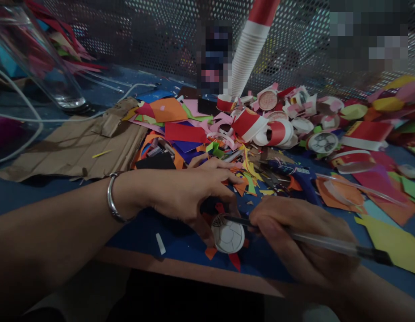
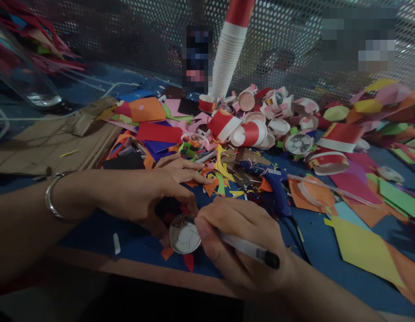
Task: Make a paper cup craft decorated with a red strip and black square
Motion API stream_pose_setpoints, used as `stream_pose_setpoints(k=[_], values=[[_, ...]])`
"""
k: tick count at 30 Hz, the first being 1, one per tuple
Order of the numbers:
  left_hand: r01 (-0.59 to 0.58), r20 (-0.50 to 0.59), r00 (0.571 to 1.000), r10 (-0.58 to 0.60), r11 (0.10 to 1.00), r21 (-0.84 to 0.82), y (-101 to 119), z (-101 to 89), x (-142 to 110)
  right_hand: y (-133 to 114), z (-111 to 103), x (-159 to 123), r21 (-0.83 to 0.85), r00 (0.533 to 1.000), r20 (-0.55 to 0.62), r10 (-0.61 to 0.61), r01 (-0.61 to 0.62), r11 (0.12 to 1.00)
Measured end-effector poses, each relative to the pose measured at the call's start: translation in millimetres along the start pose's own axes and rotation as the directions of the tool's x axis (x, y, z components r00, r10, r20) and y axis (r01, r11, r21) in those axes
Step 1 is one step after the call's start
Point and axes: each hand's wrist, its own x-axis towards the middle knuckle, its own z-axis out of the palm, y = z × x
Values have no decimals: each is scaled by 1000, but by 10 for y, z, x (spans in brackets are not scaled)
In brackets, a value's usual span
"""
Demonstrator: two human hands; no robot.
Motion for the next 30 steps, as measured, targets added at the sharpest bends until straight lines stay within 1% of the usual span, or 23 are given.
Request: stream_pose_setpoints(k=[3, 5, 9, 13, 15, 19, 21, 24, 26, 30], values=[[-3, 10, 1000, 3, 1000, 22, -3, 1, 0, -18, 4, 18, 24, 1000, 10, 29, -29, 999], [-12, 6, 1000, 12, 1000, 29, -8, 4, 0, -21, 7, 27, 22, 1000, 8, 23, -23, 999], [-9, 13, 1000, 9, 999, 33, -11, 8, 3, -9, -9, 29, -62, 999, 48, -12, 15, 998], [-13, 12, 1000, 12, 999, 42, -13, 7, 5, 7, -25, 15, -101, 999, 50, -17, 22, 995], [-17, 8, 1000, 17, 999, 42, -18, 8, 4, 12, -11, -4, -76, 999, 40, -28, 31, 997], [-41, 4, 999, 41, 999, 15, -30, 14, -4, 22, 34, -50, 37, 999, -8, -45, 45, 998], [-49, 0, 999, 49, 999, 1, -31, 17, -7, 21, 29, -48, 33, 998, -7, -58, 58, 998], [-43, -14, 999, 43, 999, 3, -18, 13, -8, 5, -16, -1, -4, 993, 59, -98, 98, 995], [-31, -15, 999, 31, 999, 20, -1, 9, -3, -10, -41, 32, 19, 991, 92, -95, 94, 995], [-15, -13, 1000, 16, 999, 35, 24, 6, 9, -32, -39, 53, 50, 997, 31, -69, 67, 996]])
